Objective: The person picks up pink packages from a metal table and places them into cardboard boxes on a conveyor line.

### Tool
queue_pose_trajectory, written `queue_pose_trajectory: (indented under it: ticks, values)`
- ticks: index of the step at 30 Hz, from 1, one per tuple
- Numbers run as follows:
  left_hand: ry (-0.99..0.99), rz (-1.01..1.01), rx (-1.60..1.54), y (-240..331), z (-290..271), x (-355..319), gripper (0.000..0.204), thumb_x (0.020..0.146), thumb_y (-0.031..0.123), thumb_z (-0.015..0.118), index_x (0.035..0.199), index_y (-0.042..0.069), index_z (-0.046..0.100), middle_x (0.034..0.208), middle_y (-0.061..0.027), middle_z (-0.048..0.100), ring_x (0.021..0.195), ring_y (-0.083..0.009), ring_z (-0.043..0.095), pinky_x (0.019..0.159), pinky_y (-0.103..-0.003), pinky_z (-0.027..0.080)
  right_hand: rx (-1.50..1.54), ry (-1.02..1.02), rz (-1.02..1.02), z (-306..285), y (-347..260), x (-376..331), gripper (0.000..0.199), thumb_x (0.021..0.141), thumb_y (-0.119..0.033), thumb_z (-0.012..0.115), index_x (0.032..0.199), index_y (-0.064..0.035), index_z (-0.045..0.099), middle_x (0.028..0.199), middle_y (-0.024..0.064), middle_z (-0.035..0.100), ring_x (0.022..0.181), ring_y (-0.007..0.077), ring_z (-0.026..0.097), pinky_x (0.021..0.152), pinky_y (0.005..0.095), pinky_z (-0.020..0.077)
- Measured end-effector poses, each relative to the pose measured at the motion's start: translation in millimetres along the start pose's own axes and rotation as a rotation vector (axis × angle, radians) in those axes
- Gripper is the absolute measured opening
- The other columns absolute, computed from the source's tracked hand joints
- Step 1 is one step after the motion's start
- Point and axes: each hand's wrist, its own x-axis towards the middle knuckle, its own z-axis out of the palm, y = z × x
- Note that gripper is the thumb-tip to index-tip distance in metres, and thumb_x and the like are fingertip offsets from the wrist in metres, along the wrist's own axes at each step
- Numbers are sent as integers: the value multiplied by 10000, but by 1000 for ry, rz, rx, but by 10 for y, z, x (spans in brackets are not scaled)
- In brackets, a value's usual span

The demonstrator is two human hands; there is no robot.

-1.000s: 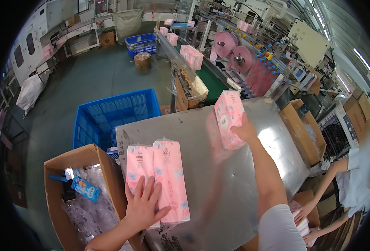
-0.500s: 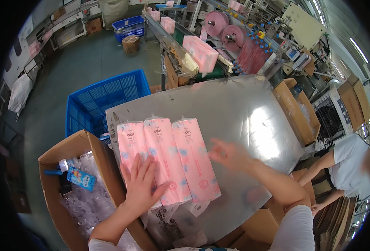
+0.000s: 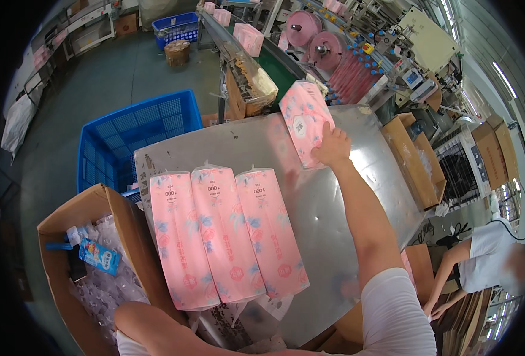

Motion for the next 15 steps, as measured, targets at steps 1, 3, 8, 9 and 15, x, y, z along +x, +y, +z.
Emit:
queue_pose_trajectory:
  ticks: [1,3,8,9,15]
  values:
    - [-16,-18,29,21,-14,3,1327,550,931,202,1281,-170,319,1354,-316,329,1265,-421,323,1017,-497,258,37,-18,9,-27,30,-38,922,648,-456,665,1400,-129,243,1245,217,455,1219,371,385,986,519,307]
    - [-43,-85,54,104,-38,18,1280,589,908,242,1277,-167,330,1351,-315,338,1254,-427,336,1014,-501,262,111,-52,28,-73,146,-110,909,643,-438,669,1398,-156,248,1215,228,467,1194,398,405,992,536,295]
    - [-71,-390,335,351,92,-90,886,824,674,307,1316,-59,380,1362,-233,377,1279,-390,336,1039,-491,233,313,-111,-66,-80,329,-629,861,661,-435,684,1374,-166,283,1155,250,491,1101,426,480,907,528,390]
    - [6,-489,457,389,70,-185,828,807,598,399,1319,-53,380,1373,-226,365,1281,-388,334,1045,-482,236,334,-130,-76,-101,296,-803,855,666,-433,689,1369,-159,288,1147,254,495,1091,428,489,889,523,409]
    - [792,-1197,1509,349,-199,-1594,748,816,159,619,1397,-51,198,1423,-210,279,1304,-310,323,1055,-378,276,427,-151,-517,-228,190,-2551,863,670,-473,723,1351,-95,351,1061,214,577,977,396,573,828,433,476]
